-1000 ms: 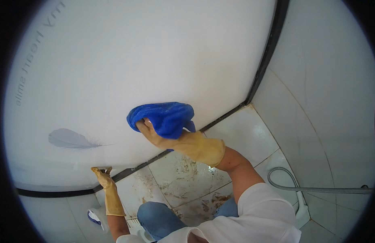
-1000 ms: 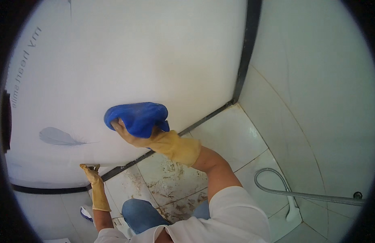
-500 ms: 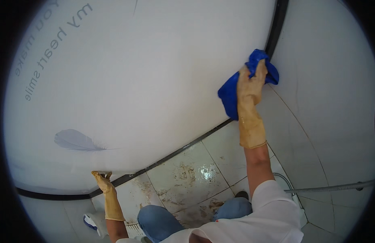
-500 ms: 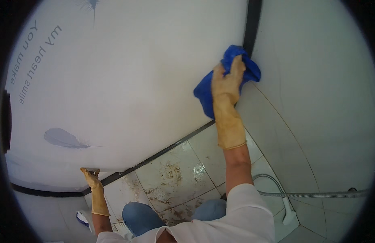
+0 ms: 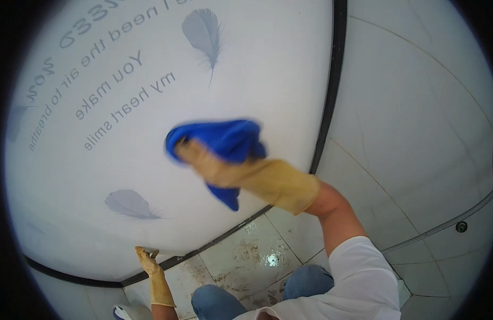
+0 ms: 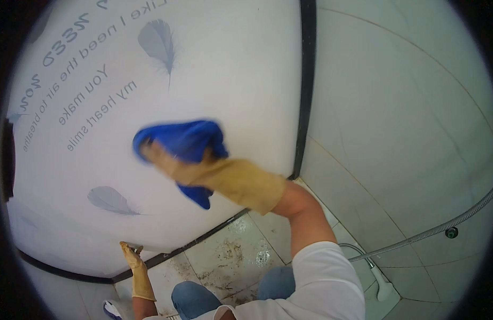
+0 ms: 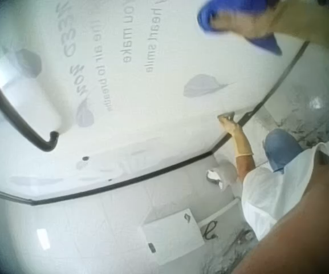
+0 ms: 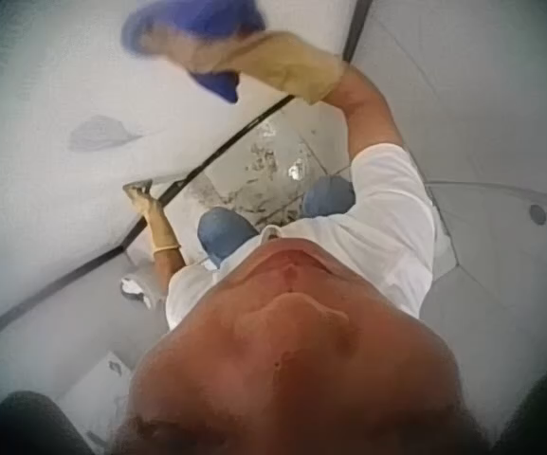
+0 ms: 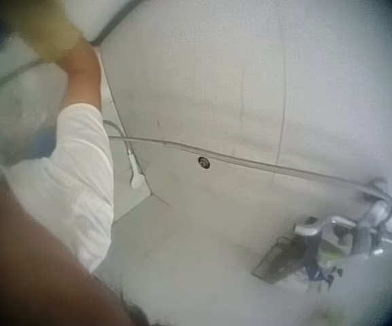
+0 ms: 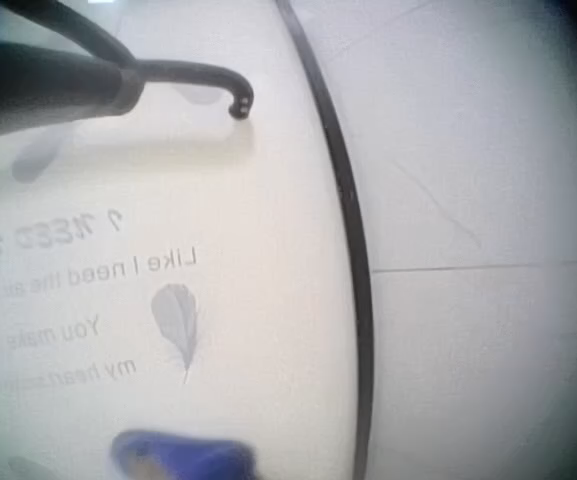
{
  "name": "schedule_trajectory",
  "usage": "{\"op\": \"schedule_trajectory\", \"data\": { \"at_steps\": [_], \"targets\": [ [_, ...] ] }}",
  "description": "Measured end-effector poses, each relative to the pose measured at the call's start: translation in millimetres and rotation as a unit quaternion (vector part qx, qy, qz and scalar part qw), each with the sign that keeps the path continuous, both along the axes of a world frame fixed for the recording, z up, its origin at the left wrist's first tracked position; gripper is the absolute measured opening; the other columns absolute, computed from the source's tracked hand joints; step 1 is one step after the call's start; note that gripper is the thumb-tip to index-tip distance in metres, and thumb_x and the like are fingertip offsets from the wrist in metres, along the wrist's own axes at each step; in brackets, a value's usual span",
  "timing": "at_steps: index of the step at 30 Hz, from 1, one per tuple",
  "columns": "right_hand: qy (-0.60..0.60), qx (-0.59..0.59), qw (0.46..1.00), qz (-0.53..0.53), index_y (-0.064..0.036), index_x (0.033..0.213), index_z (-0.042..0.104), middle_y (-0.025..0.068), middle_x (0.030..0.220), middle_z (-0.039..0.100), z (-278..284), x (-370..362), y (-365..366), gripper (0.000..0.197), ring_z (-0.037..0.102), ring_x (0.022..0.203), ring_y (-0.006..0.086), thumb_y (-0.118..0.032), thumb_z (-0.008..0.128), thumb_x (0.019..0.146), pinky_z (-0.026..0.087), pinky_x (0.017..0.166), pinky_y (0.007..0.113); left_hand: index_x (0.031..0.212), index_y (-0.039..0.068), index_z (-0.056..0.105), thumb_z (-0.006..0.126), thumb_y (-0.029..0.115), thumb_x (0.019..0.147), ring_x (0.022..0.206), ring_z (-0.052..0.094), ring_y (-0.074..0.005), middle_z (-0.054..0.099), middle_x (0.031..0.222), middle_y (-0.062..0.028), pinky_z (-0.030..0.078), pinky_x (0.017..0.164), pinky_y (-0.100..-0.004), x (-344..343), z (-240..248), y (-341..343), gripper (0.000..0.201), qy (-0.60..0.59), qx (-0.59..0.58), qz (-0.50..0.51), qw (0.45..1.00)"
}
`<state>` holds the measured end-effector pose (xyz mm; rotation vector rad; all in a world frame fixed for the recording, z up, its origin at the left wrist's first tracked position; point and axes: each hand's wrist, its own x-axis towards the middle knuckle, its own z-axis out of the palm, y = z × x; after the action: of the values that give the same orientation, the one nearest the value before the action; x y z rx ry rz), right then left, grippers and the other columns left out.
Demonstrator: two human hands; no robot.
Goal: Cleaning the walls and fixtures of a bathroom/shower area using a cloth.
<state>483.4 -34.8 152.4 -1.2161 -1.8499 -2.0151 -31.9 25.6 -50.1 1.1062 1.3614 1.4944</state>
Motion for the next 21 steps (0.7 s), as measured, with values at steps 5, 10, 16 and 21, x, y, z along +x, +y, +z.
{"op": "schedule_trajectory", "data": {
  "at_steps": [5, 10, 16, 21],
  "targets": [
    [0.621, 0.056, 0.762, 0.172, 0.0017, 0.132, 0.055, 0.0216, 0.13, 0.057, 118, 90, -104, 0.051, 0.056, 0.119, 0.0369, -0.013, 0.063, 0.084, 0.045, 0.103, 0.04, 0.151, 0.005, 0.038, 0.053, 0.048, 0.101, 0.129, 0.05, -0.0299, 0.042, 0.15, -0.0162, 0.062, 0.075, -0.0387, -18, -3, 2, 0.068, -0.005, 0.007, -0.009, 1.0],
    [0.736, 0.191, 0.639, 0.118, -0.0004, 0.135, 0.053, 0.0214, 0.133, 0.056, 72, 129, -112, 0.054, 0.054, 0.123, 0.0358, -0.013, 0.063, 0.084, 0.042, 0.107, 0.039, 0.15, 0.005, 0.037, 0.05, 0.05, 0.102, 0.126, 0.053, -0.0287, 0.043, 0.149, -0.0158, 0.061, 0.076, -0.037, -33, -12, 9, 0.067, 0.006, -0.003, -0.01, 1.0],
    [0.73, 0.197, 0.633, 0.165, 0.0013, 0.138, 0.054, 0.0218, 0.142, 0.052, 125, 133, -196, 0.057, 0.047, 0.136, 0.0342, -0.014, 0.063, 0.084, 0.035, 0.115, 0.038, 0.149, 0.002, 0.037, 0.05, 0.054, 0.102, 0.124, 0.054, -0.0301, 0.044, 0.147, -0.0179, 0.06, 0.081, -0.0378, -21, -2, 2, 0.072, -0.001, -0.045, -0.025, 0.999],
    [0.406, 0.249, 0.863, -0.169, -0.0015, 0.141, 0.049, 0.0215, 0.142, 0.052, 321, 143, -269, 0.061, 0.047, 0.133, 0.039, -0.028, 0.063, 0.088, 0.039, 0.112, 0.046, 0.145, -0.007, 0.038, 0.052, 0.054, 0.101, 0.113, 0.062, -0.032, 0.052, 0.136, -0.0218, 0.059, 0.084, -0.0369, -13, 12, -2, 0.077, 0.03, -0.064, -0.029, 0.997]
  ]
}}
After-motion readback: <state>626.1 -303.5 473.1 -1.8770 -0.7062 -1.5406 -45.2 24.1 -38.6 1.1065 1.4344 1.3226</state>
